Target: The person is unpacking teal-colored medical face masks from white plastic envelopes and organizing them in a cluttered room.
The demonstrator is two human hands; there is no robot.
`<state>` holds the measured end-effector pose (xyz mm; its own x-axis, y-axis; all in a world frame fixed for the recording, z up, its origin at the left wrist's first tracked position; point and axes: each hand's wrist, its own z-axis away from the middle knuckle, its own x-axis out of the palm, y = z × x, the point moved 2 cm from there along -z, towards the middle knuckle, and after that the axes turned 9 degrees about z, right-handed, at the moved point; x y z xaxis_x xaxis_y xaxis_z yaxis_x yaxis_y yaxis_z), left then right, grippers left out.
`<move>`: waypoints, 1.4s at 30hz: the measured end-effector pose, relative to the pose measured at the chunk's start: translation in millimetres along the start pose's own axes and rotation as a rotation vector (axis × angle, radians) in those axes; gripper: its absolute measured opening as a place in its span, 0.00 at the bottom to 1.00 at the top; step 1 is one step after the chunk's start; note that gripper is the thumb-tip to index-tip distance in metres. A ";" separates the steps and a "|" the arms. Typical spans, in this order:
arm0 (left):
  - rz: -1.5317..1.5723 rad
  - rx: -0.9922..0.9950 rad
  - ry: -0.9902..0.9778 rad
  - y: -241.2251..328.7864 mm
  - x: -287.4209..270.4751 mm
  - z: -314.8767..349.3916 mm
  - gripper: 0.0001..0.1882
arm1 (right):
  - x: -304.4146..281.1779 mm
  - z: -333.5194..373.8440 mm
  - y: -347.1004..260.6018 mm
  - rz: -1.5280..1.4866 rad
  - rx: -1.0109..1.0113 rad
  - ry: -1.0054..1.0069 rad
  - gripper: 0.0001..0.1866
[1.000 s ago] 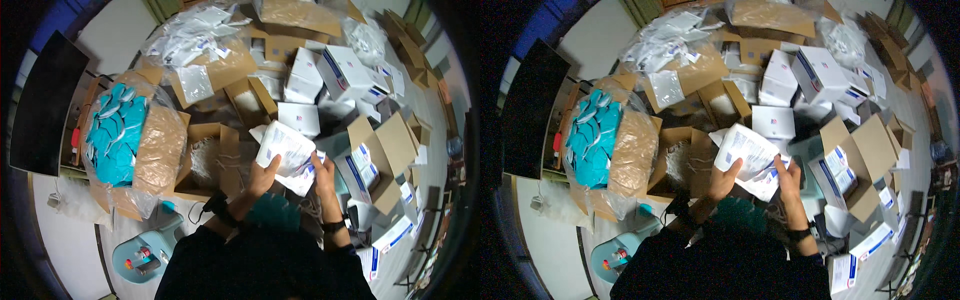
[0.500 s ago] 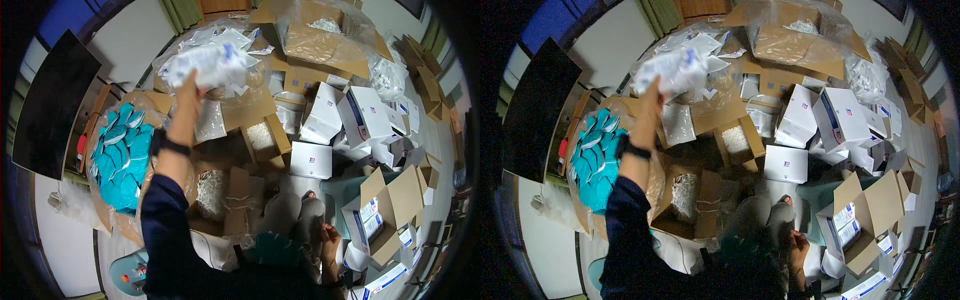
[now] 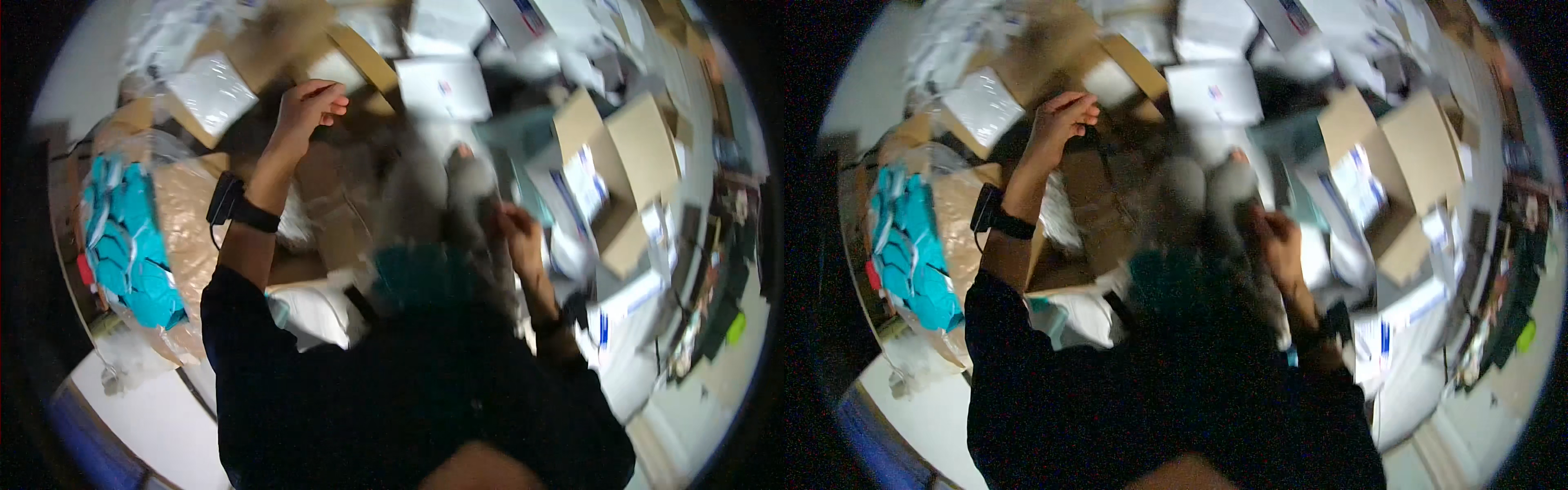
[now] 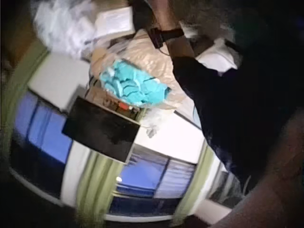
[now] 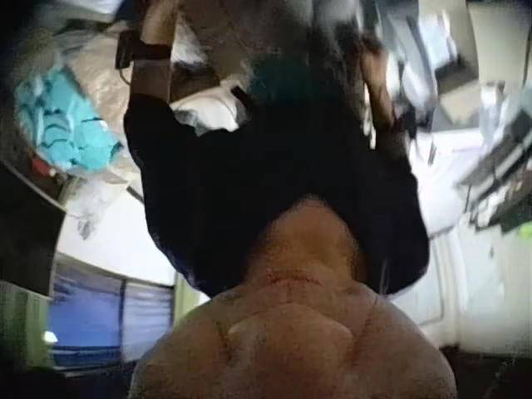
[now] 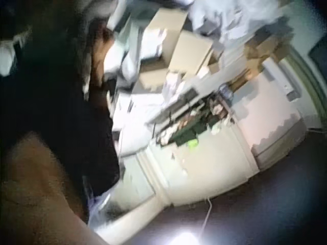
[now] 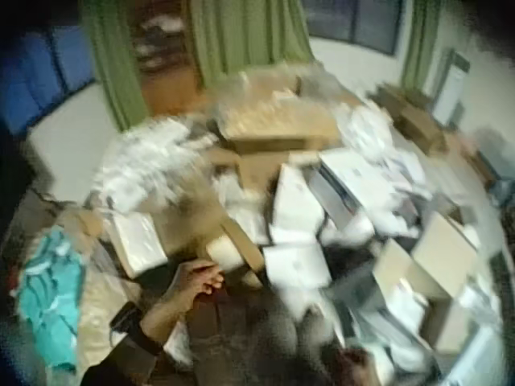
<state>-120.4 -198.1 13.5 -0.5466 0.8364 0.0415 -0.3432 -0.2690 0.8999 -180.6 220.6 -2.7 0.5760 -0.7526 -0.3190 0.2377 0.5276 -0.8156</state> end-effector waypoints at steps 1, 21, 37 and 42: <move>-0.087 0.010 -0.078 -7.4 22.9 17.5 0.13 | -1.8 3.2 2.5 -0.065 -0.020 0.017 0.09; -0.047 0.275 -0.106 -62.0 114.8 230.5 0.07 | 15.5 105.6 4.1 -0.251 -0.176 -0.269 0.12; -0.024 0.641 -0.076 -23.0 179.8 232.2 0.14 | -38.9 107.0 -61.5 -0.129 -0.575 0.243 0.07; 0.032 0.551 -0.202 -29.0 189.1 226.0 0.10 | -45.2 101.7 -69.3 -0.135 -0.559 0.231 0.07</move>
<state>-41.3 75.8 93.4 -0.3754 0.9208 0.1053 0.1484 -0.0525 0.9875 -143.6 258.1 117.3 0.3705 -0.8971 -0.2406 -0.1854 0.1824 -0.9656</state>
